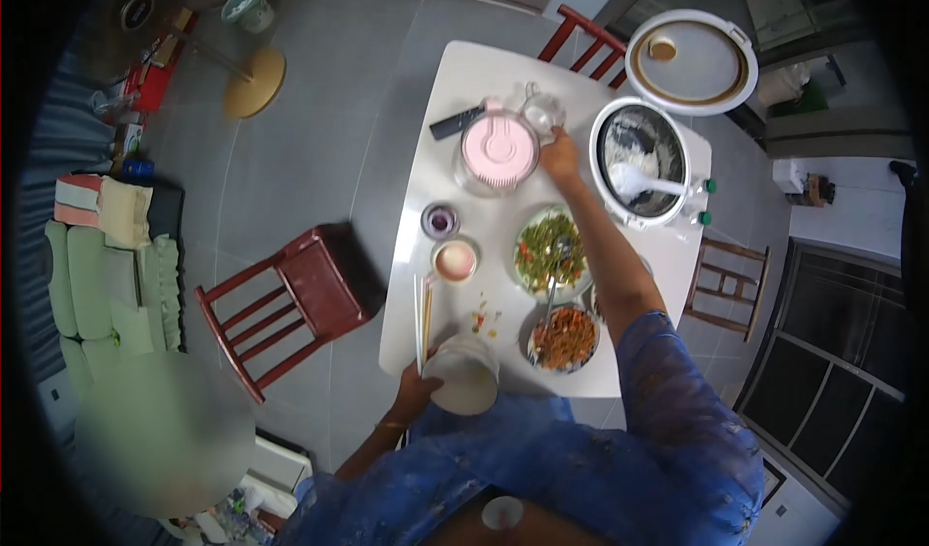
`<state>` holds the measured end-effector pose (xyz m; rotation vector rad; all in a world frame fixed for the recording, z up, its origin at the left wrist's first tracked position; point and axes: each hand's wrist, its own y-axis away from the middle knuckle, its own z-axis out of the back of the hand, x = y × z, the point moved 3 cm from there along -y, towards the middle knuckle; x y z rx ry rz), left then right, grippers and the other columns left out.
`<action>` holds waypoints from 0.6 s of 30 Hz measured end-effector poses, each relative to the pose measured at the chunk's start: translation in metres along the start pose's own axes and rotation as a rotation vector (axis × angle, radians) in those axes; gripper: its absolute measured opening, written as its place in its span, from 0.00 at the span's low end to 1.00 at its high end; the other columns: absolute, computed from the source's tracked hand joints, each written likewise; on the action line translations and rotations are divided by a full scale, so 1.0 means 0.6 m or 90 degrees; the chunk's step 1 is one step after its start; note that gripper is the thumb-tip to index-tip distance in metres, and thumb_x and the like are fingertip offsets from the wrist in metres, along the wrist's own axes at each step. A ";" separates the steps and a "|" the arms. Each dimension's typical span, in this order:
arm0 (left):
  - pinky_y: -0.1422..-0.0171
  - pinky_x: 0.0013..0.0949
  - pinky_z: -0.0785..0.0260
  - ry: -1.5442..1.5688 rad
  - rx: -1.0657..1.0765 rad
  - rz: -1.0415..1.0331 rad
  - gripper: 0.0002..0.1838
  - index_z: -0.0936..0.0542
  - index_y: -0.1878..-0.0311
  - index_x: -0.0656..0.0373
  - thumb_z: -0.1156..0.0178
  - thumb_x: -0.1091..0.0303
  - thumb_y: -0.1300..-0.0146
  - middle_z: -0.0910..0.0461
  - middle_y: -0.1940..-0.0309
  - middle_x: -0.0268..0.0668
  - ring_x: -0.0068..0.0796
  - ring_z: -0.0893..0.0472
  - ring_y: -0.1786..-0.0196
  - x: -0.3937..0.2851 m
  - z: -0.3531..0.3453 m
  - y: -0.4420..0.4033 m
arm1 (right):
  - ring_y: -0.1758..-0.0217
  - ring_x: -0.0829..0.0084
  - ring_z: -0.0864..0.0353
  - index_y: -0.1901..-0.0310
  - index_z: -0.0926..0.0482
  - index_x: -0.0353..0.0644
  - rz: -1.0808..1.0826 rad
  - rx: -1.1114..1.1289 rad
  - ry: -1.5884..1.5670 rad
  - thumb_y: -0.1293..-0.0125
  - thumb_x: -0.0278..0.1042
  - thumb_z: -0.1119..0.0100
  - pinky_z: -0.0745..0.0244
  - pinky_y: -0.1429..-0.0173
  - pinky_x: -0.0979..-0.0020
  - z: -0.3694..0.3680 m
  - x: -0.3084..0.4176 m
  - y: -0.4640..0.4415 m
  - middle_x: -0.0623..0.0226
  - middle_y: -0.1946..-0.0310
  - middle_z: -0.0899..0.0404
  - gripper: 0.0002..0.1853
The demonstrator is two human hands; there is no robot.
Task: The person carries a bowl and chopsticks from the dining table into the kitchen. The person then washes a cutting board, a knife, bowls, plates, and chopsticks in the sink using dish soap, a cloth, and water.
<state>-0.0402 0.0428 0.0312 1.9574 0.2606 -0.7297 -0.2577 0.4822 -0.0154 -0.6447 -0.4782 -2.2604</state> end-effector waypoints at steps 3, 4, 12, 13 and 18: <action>0.44 0.27 0.35 -0.074 -0.028 -0.006 0.33 0.35 0.39 0.67 0.48 0.84 0.54 0.26 0.51 0.40 0.27 0.26 0.50 0.014 0.004 0.007 | 0.55 0.53 0.21 0.46 0.30 0.35 -0.033 -0.002 -0.071 0.49 0.30 0.44 0.29 0.49 0.64 0.024 -0.003 0.067 0.49 0.61 0.21 0.25; 0.44 0.27 0.35 -0.078 -0.028 -0.001 0.33 0.35 0.39 0.67 0.48 0.84 0.54 0.26 0.51 0.40 0.27 0.26 0.50 0.012 0.001 0.013 | 0.56 0.54 0.21 0.46 0.31 0.36 -0.007 -0.009 -0.092 0.47 0.29 0.46 0.28 0.50 0.63 0.035 -0.007 0.103 0.50 0.62 0.20 0.24; 0.46 0.29 0.32 -0.064 -0.040 0.000 0.33 0.35 0.39 0.66 0.50 0.86 0.54 0.25 0.51 0.40 0.29 0.24 0.51 0.035 -0.032 0.067 | 0.63 0.55 0.20 0.52 0.29 0.39 -0.044 0.199 -0.140 0.43 0.26 0.53 0.28 0.58 0.61 0.176 -0.109 0.454 0.52 0.71 0.21 0.15; 0.46 0.29 0.32 -0.072 -0.039 -0.009 0.32 0.34 0.40 0.67 0.50 0.85 0.54 0.24 0.52 0.40 0.29 0.24 0.52 0.040 -0.041 0.076 | 0.66 0.56 0.20 0.59 0.27 0.38 -0.029 0.148 -0.229 0.43 0.27 0.52 0.28 0.60 0.62 0.197 -0.132 0.516 0.52 0.72 0.22 0.10; 0.53 0.28 0.28 -0.133 -0.002 -0.083 0.26 0.28 0.47 0.67 0.48 0.84 0.54 0.21 0.59 0.39 0.28 0.21 0.59 0.091 -0.110 0.125 | 0.69 0.72 0.20 0.53 0.27 0.30 -0.136 0.268 -0.264 0.39 0.25 0.50 0.26 0.64 0.72 0.226 -0.316 0.817 0.59 0.69 0.22 0.13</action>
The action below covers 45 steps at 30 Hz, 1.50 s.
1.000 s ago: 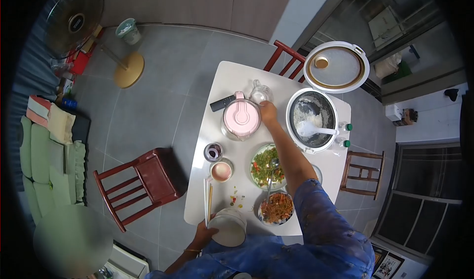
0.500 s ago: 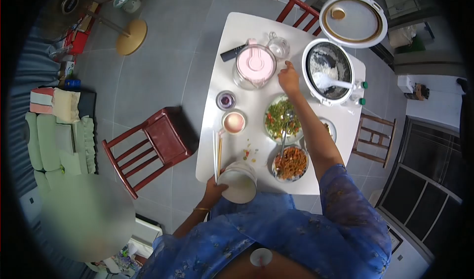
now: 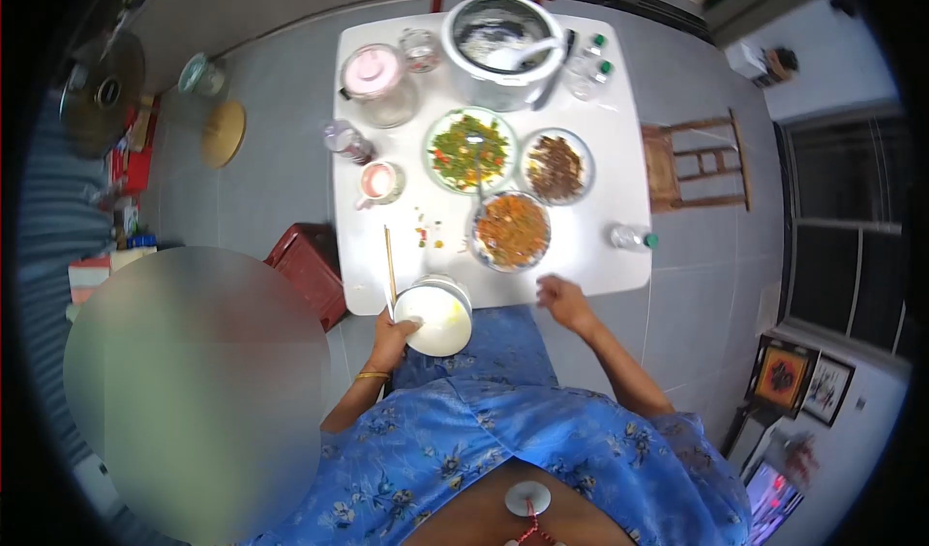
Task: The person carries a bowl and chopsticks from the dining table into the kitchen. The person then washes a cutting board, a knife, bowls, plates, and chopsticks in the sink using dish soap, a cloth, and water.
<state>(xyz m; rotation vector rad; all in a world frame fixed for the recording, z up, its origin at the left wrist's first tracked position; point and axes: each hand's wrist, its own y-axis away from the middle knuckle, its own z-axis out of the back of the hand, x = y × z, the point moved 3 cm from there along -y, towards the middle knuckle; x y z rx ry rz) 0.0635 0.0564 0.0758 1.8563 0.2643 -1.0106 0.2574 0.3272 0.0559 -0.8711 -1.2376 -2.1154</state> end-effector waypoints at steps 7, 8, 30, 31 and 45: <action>0.81 0.21 0.35 -0.146 0.129 0.039 0.21 0.28 0.52 0.67 0.44 0.78 0.54 0.22 0.71 0.37 0.21 0.26 0.80 0.087 -0.161 0.064 | 0.69 0.65 0.19 0.54 0.26 0.30 -0.135 -0.145 -0.117 0.41 0.25 0.50 0.25 0.61 0.68 -0.069 -0.267 0.395 0.53 0.66 0.20 0.14; 0.81 0.21 0.35 -0.160 0.157 0.035 0.21 0.28 0.52 0.67 0.44 0.78 0.54 0.22 0.71 0.37 0.21 0.26 0.80 0.091 -0.200 0.074 | 0.69 0.62 0.18 0.55 0.25 0.31 -0.162 -0.200 -0.178 0.42 0.26 0.49 0.25 0.59 0.66 -0.077 -0.298 0.438 0.51 0.66 0.20 0.14; 0.85 0.23 0.40 -0.349 0.521 0.137 0.18 0.26 0.56 0.68 0.45 0.79 0.54 0.23 0.74 0.39 0.23 0.27 0.82 0.222 -1.100 0.053 | 0.67 0.68 0.19 0.58 0.24 0.34 -0.336 -0.573 -0.654 0.36 0.30 0.51 0.24 0.63 0.70 0.426 -0.632 0.580 0.60 0.68 0.21 0.10; 0.86 0.23 0.41 -0.410 0.521 0.155 0.17 0.26 0.57 0.68 0.45 0.78 0.54 0.23 0.75 0.38 0.23 0.27 0.83 0.218 -1.139 0.044 | 0.68 0.68 0.19 0.59 0.24 0.35 -0.406 -0.602 -0.707 0.36 0.31 0.50 0.24 0.64 0.71 0.419 -0.677 0.606 0.60 0.70 0.21 0.10; 0.78 0.25 0.32 -0.309 0.543 0.169 0.20 0.28 0.53 0.68 0.47 0.81 0.54 0.22 0.69 0.40 0.28 0.23 0.75 0.282 -1.708 -0.077 | 0.65 0.65 0.19 0.75 0.18 0.53 -0.450 -0.169 0.227 0.48 0.58 0.50 0.26 0.63 0.62 0.558 -1.153 0.700 0.67 0.71 0.18 0.19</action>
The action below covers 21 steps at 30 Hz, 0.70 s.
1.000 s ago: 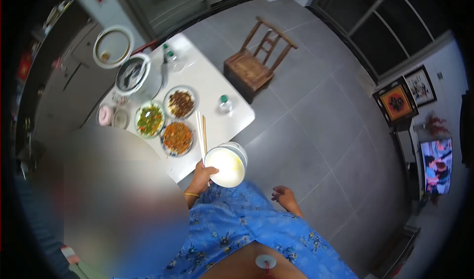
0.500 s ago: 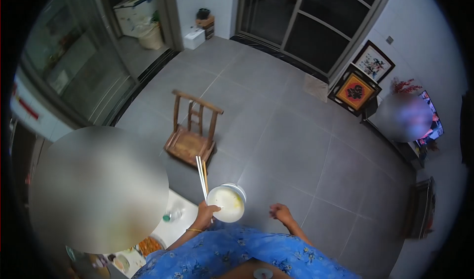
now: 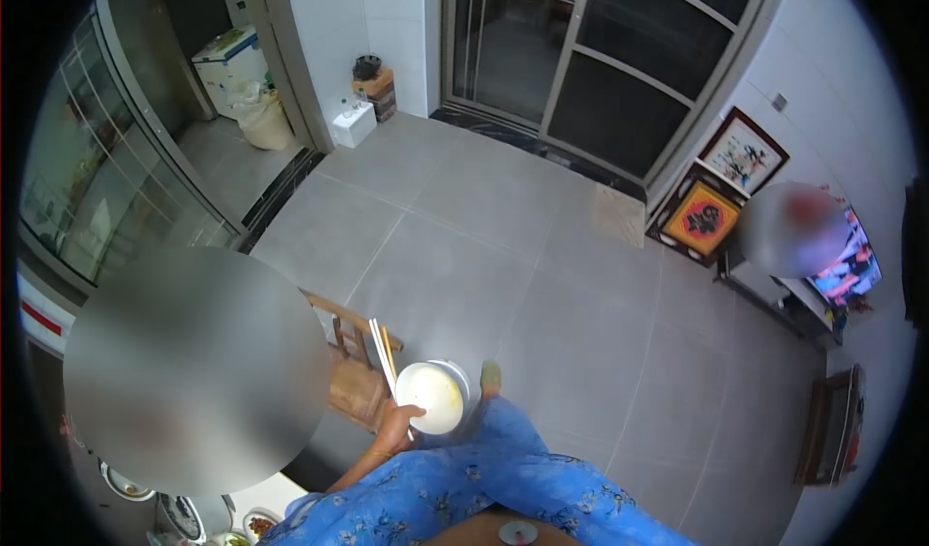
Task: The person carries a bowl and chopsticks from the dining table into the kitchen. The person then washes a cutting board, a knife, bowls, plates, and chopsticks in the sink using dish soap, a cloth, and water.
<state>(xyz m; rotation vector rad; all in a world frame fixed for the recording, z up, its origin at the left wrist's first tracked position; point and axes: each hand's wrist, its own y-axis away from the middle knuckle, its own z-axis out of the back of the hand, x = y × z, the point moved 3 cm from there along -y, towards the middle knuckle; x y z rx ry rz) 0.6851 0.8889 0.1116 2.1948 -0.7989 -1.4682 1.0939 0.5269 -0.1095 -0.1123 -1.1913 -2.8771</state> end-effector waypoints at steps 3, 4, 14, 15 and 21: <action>0.69 0.29 0.28 0.103 -0.069 0.005 0.22 0.30 0.50 0.69 0.48 0.82 0.54 0.23 0.62 0.43 0.34 0.21 0.66 -0.058 -0.050 -0.081 | 0.65 0.65 0.19 0.75 0.18 0.54 0.070 -0.076 0.029 0.49 0.57 0.49 0.26 0.63 0.61 0.146 -0.088 -0.157 0.67 0.71 0.18 0.18; 0.66 0.31 0.26 0.112 -0.078 -0.012 0.23 0.31 0.49 0.70 0.48 0.82 0.54 0.24 0.60 0.44 0.36 0.21 0.62 -0.085 -0.062 -0.102 | 0.65 0.64 0.19 0.75 0.18 0.54 0.098 -0.100 0.038 0.49 0.57 0.49 0.26 0.64 0.61 0.189 -0.107 -0.207 0.67 0.70 0.18 0.18; 0.61 0.34 0.24 0.254 -0.232 -0.082 0.23 0.30 0.50 0.70 0.47 0.81 0.55 0.24 0.60 0.45 0.37 0.21 0.59 -0.258 -0.002 -0.298 | 0.76 0.71 0.22 0.83 0.26 0.43 -0.112 -0.316 -0.849 0.50 0.20 0.48 0.29 0.74 0.70 1.116 -0.105 -0.716 0.66 0.81 0.24 0.08; 0.59 0.34 0.24 0.230 -0.243 -0.065 0.23 0.29 0.51 0.70 0.46 0.81 0.55 0.23 0.60 0.45 0.37 0.21 0.58 -0.275 0.013 -0.312 | 0.78 0.71 0.23 0.81 0.27 0.41 -0.068 -0.340 -0.871 0.48 0.20 0.52 0.31 0.76 0.71 1.177 -0.054 -0.737 0.66 0.82 0.26 0.09; 0.50 0.36 0.30 0.263 -0.319 -0.205 0.24 0.28 0.49 0.71 0.47 0.83 0.56 0.23 0.59 0.45 0.39 0.23 0.55 -0.433 0.084 -0.453 | 0.80 0.73 0.26 0.78 0.26 0.38 0.182 -0.102 -0.745 0.52 0.16 0.58 0.35 0.80 0.72 1.216 0.138 -0.924 0.65 0.82 0.26 0.10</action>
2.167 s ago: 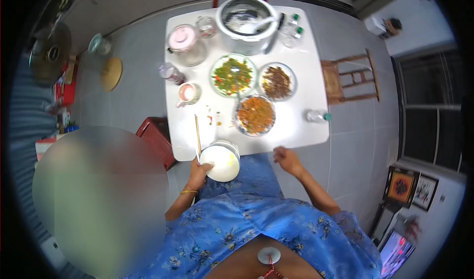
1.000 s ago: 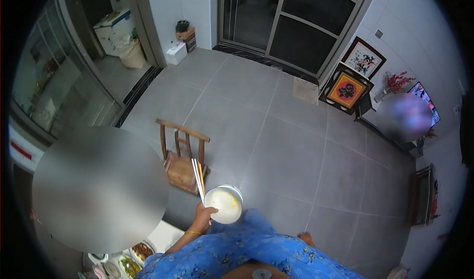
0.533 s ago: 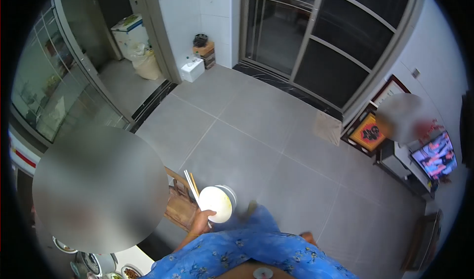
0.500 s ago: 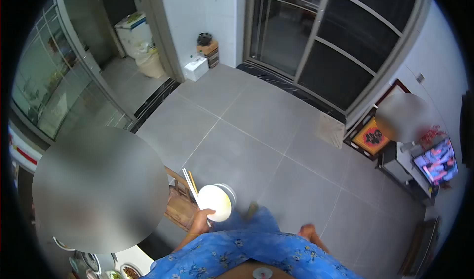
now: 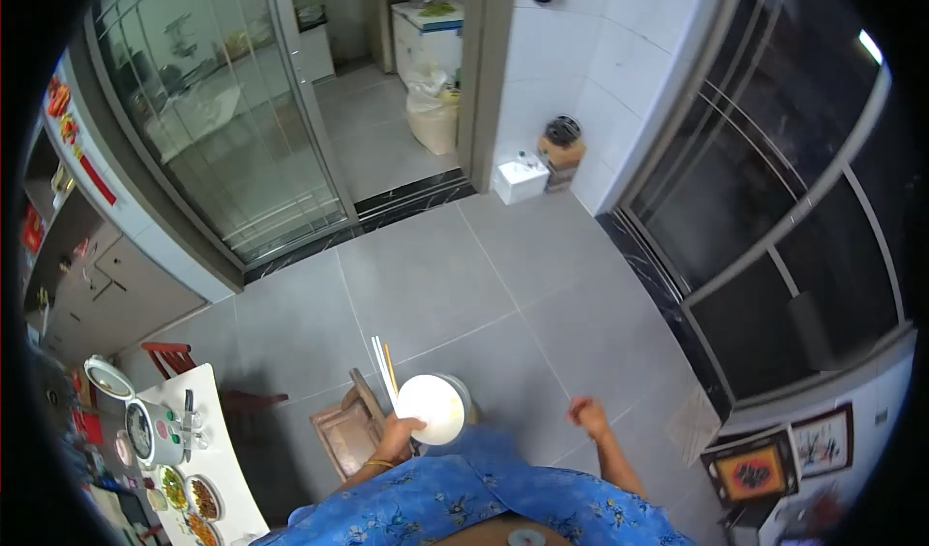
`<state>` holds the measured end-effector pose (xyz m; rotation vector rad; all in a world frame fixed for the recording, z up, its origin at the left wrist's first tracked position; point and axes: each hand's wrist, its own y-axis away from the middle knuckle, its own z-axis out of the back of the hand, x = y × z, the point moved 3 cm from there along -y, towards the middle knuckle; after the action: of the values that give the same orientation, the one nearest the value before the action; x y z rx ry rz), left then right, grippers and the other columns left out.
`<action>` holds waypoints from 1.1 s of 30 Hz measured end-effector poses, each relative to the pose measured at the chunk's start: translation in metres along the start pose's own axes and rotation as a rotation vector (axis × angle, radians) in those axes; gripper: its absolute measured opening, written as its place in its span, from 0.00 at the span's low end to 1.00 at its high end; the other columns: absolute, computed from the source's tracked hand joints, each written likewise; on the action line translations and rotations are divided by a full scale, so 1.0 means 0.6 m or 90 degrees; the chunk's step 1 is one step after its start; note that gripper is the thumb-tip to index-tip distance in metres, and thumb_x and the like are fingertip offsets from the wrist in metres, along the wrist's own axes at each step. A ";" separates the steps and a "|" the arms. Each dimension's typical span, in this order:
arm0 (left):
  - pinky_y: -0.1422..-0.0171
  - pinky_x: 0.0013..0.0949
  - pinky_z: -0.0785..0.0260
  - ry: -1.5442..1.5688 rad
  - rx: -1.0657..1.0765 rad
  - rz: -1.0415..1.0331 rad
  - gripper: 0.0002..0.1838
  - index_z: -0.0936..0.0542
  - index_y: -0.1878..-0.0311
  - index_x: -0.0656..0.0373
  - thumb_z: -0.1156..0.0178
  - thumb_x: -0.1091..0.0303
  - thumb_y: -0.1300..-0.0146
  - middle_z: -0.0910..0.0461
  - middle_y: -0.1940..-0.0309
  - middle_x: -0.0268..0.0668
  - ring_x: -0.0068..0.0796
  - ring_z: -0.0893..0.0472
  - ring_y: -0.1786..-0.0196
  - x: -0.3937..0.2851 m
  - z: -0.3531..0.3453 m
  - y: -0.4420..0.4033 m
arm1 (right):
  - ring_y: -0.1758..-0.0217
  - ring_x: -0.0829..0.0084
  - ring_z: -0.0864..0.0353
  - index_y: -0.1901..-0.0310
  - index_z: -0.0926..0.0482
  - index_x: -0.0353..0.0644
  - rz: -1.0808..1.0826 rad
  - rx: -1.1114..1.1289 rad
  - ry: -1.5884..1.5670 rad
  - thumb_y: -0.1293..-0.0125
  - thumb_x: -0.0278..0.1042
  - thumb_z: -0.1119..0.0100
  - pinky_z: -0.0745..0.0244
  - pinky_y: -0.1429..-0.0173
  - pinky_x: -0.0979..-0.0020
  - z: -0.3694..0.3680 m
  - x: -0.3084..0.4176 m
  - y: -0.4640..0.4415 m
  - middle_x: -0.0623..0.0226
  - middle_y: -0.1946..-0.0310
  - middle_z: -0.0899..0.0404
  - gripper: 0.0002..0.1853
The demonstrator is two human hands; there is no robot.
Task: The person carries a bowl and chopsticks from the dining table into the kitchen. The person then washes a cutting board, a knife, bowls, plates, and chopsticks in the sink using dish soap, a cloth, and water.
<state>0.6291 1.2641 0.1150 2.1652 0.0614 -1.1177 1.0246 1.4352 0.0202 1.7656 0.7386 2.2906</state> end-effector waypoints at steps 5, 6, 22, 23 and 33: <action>0.53 0.36 0.29 0.013 -0.037 0.017 0.21 0.26 0.53 0.74 0.45 0.82 0.56 0.22 0.60 0.46 0.39 0.21 0.58 -0.095 -0.052 -0.141 | 0.76 0.72 0.21 0.72 0.21 0.39 0.096 0.434 0.553 0.50 0.31 0.53 0.27 0.73 0.68 -0.033 -0.049 -0.082 0.66 0.78 0.20 0.10; 0.53 0.36 0.29 0.018 -0.048 0.005 0.21 0.26 0.53 0.74 0.45 0.82 0.56 0.22 0.60 0.46 0.39 0.21 0.58 -0.116 -0.065 -0.167 | 0.76 0.72 0.20 0.72 0.21 0.39 0.100 0.446 0.591 0.50 0.32 0.52 0.27 0.73 0.67 -0.034 -0.028 -0.131 0.66 0.77 0.20 0.10; 0.49 0.38 0.28 0.077 -0.187 -0.064 0.25 0.30 0.49 0.73 0.49 0.85 0.57 0.23 0.59 0.49 0.42 0.21 0.57 -0.481 -0.187 -0.702 | 0.69 0.66 0.19 0.71 0.18 0.47 0.112 0.424 1.152 0.51 0.47 0.46 0.27 0.67 0.57 -0.125 0.312 -0.884 0.67 0.74 0.18 0.14; 0.49 0.39 0.28 0.088 -0.189 -0.066 0.26 0.30 0.49 0.73 0.49 0.85 0.57 0.23 0.59 0.49 0.42 0.21 0.57 -0.508 -0.193 -0.726 | 0.68 0.65 0.19 0.74 0.17 0.53 0.239 0.348 1.154 0.51 0.52 0.45 0.27 0.67 0.60 -0.162 0.361 -0.968 0.68 0.74 0.18 0.14; 0.48 0.38 0.30 0.051 -0.213 -0.040 0.26 0.28 0.50 0.74 0.48 0.84 0.58 0.23 0.58 0.49 0.42 0.22 0.55 -0.730 -0.197 -1.037 | 0.72 0.67 0.20 0.59 0.25 0.36 0.132 0.346 0.000 0.44 0.29 0.46 0.25 0.70 0.68 -0.675 0.877 -1.364 0.59 0.72 0.22 0.11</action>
<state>0.2274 1.9207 0.1377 1.9162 0.3310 -0.9769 0.3498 2.2446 0.0161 2.1453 1.3372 2.3694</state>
